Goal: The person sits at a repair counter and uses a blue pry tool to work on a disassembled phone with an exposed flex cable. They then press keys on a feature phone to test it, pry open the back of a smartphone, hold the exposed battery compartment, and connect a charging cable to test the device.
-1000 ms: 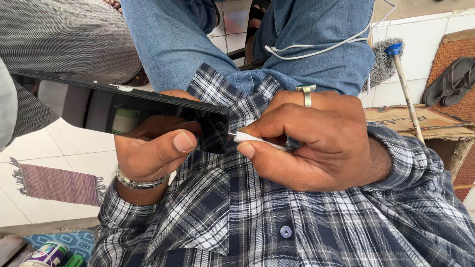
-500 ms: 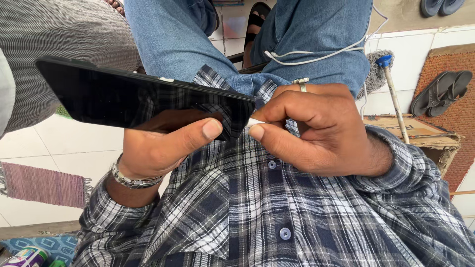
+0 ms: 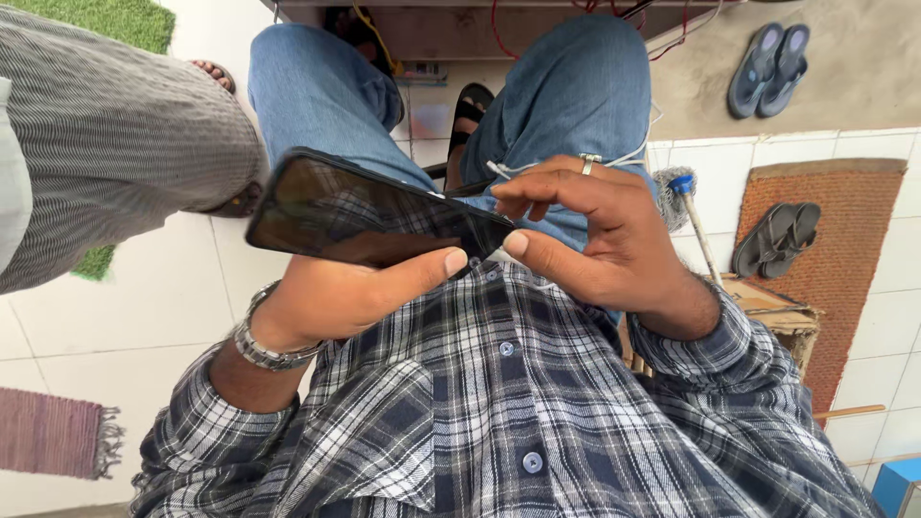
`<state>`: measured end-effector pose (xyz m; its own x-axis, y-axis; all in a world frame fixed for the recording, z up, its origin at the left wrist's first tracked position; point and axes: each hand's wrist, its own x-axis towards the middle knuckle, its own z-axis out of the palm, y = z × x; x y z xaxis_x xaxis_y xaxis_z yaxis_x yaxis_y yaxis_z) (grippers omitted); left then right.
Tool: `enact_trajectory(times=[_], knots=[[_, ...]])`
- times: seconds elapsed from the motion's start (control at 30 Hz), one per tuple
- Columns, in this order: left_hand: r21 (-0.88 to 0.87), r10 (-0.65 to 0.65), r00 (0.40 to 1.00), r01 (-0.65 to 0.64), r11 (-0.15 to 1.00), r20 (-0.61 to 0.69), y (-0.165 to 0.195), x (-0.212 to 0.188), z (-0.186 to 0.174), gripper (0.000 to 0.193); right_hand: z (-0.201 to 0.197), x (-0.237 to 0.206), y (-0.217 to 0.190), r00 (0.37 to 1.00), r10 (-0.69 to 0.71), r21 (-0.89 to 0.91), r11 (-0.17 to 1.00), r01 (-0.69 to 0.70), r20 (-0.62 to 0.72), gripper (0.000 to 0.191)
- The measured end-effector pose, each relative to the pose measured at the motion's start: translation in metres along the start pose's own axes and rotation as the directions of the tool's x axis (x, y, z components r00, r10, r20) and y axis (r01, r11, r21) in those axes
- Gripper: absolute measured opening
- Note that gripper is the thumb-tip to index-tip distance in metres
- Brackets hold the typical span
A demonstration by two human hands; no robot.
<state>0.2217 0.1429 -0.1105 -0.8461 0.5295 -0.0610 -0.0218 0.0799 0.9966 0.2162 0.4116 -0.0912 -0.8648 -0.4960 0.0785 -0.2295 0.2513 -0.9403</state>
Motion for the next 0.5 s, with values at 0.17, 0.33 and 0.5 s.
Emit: enact_trajectory(times=[0.17,0.33,0.5], knots=[[0.024,0.047,0.999,-0.048,0.999,0.018,0.001,0.009,0.008,0.02,-0.006,0.002,-0.012,0.997,-0.055,-0.089,0.994,0.06,0.06,0.038],[-0.111,0.016,0.994,-0.003,0.994,0.111,-0.001,0.019,0.002,0.022,0.001,0.003,-0.012,0.999,0.029,-0.116,0.993,-0.025,0.032,0.034],[-0.166,-0.074,0.991,0.093,0.982,0.114,-0.003,0.025,0.0,0.029,0.009,0.004,-0.01,0.993,0.116,0.061,0.992,-0.115,-0.005,0.025]])
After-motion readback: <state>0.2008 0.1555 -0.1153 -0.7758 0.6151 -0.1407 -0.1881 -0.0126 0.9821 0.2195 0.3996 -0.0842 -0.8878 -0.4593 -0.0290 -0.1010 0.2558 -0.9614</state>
